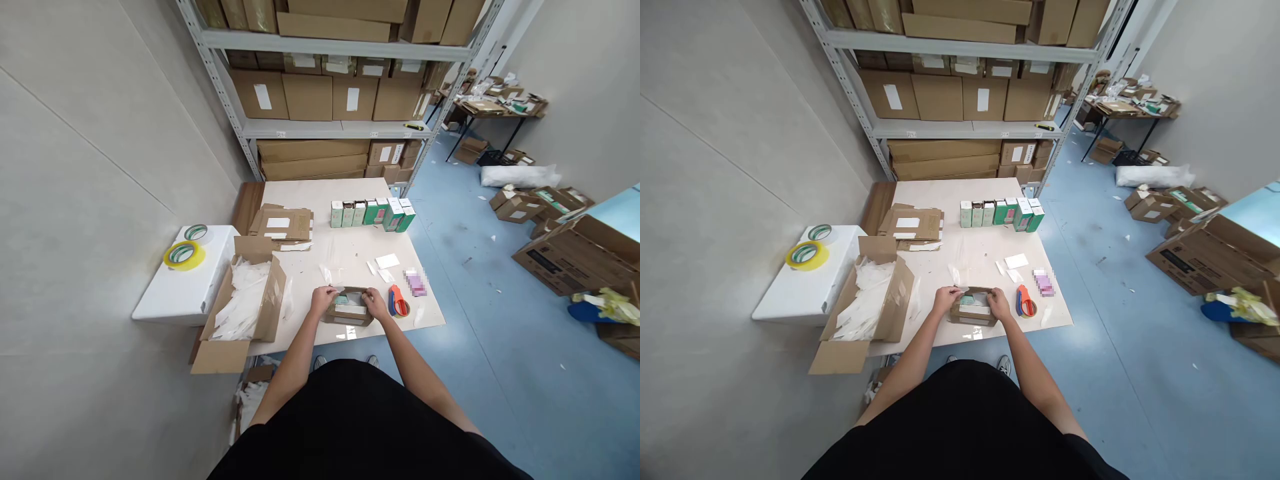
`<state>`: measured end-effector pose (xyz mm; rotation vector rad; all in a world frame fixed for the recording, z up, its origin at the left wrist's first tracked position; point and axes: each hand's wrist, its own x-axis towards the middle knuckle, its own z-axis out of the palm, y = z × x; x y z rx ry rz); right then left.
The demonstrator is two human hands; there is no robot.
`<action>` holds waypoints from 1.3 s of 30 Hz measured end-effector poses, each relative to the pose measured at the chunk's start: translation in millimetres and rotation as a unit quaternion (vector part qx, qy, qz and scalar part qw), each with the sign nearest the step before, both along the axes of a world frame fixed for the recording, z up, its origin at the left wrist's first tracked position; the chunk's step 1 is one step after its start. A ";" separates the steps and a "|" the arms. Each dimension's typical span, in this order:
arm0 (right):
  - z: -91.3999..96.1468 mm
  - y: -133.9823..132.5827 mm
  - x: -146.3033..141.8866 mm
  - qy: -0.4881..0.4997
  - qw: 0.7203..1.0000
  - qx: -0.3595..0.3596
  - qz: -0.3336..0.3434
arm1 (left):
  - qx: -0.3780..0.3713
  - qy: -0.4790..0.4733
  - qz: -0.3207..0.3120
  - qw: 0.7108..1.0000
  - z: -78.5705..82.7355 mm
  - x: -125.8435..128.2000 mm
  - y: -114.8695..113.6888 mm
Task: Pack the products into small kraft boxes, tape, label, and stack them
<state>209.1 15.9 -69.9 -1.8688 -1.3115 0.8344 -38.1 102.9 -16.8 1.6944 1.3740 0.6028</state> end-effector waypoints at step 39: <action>-7.8 -35.2 -11.7 -0.080 0.995 -0.039 -0.034 | -0.020 0.141 -0.014 0.990 -44.8 1.5 -49.6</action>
